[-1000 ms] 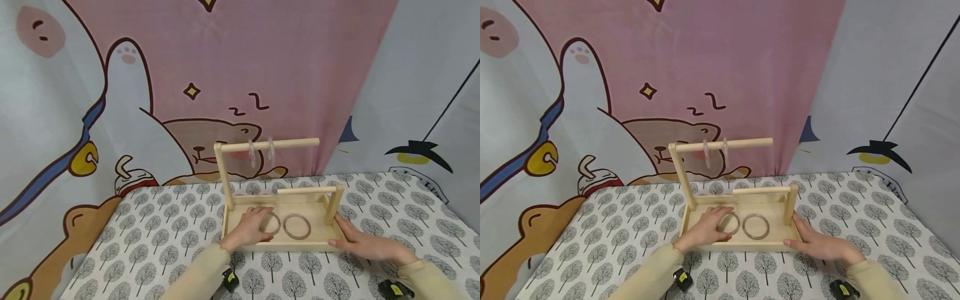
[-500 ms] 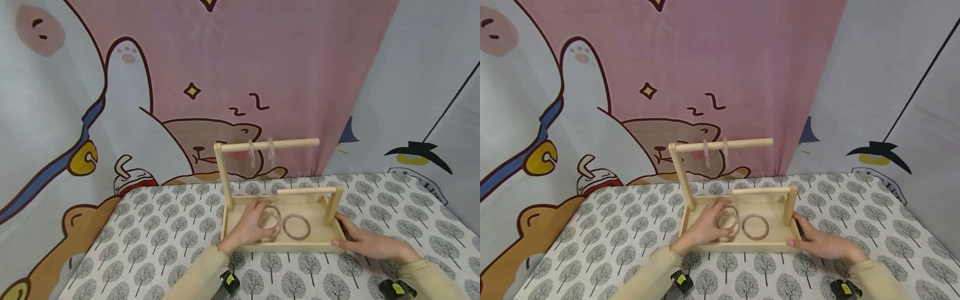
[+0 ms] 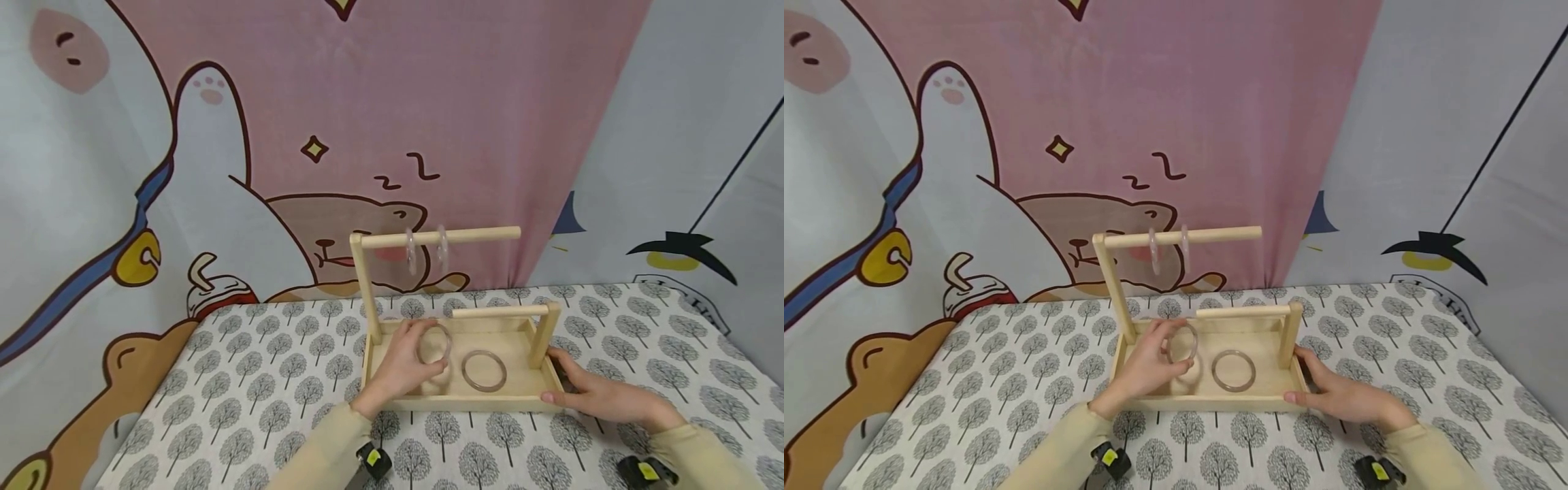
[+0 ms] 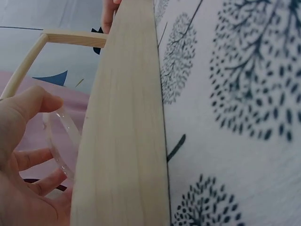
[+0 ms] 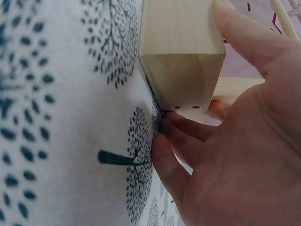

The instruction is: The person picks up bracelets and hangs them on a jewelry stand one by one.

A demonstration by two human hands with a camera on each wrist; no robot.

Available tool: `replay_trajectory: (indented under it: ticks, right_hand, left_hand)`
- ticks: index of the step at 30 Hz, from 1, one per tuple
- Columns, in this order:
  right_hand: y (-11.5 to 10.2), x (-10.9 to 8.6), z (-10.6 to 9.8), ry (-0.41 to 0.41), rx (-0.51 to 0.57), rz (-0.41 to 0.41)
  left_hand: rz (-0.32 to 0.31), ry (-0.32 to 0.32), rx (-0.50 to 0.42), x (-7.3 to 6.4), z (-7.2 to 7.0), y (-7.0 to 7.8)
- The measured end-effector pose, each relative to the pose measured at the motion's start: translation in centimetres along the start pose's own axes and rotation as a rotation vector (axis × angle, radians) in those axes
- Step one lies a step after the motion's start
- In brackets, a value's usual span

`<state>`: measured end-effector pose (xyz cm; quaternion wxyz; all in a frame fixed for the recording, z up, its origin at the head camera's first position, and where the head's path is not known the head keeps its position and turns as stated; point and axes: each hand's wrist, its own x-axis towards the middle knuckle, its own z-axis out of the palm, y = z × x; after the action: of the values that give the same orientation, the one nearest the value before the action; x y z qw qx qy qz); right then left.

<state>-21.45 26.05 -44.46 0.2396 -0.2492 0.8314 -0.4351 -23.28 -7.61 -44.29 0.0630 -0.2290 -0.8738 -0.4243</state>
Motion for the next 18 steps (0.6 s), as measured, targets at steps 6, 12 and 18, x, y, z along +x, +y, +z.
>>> replay_trajectory:
  ticks: [6, 12, 18]
  right_hand:
    - [0.0, -0.1, 0.0, 0.000, -0.010, -0.002]
    - [0.1, -0.1, 0.0, 0.001, -0.018, -0.015]
    - [0.1, 0.0, 0.0, 0.002, -0.031, -0.007]
  left_hand:
    - [-0.014, 0.027, -0.040, 0.2, -0.2, 0.0]
    - [-0.044, 0.042, -0.115, 0.5, -0.3, 0.3]
    - [-0.030, 0.076, -0.210, 0.6, -0.6, 1.0]
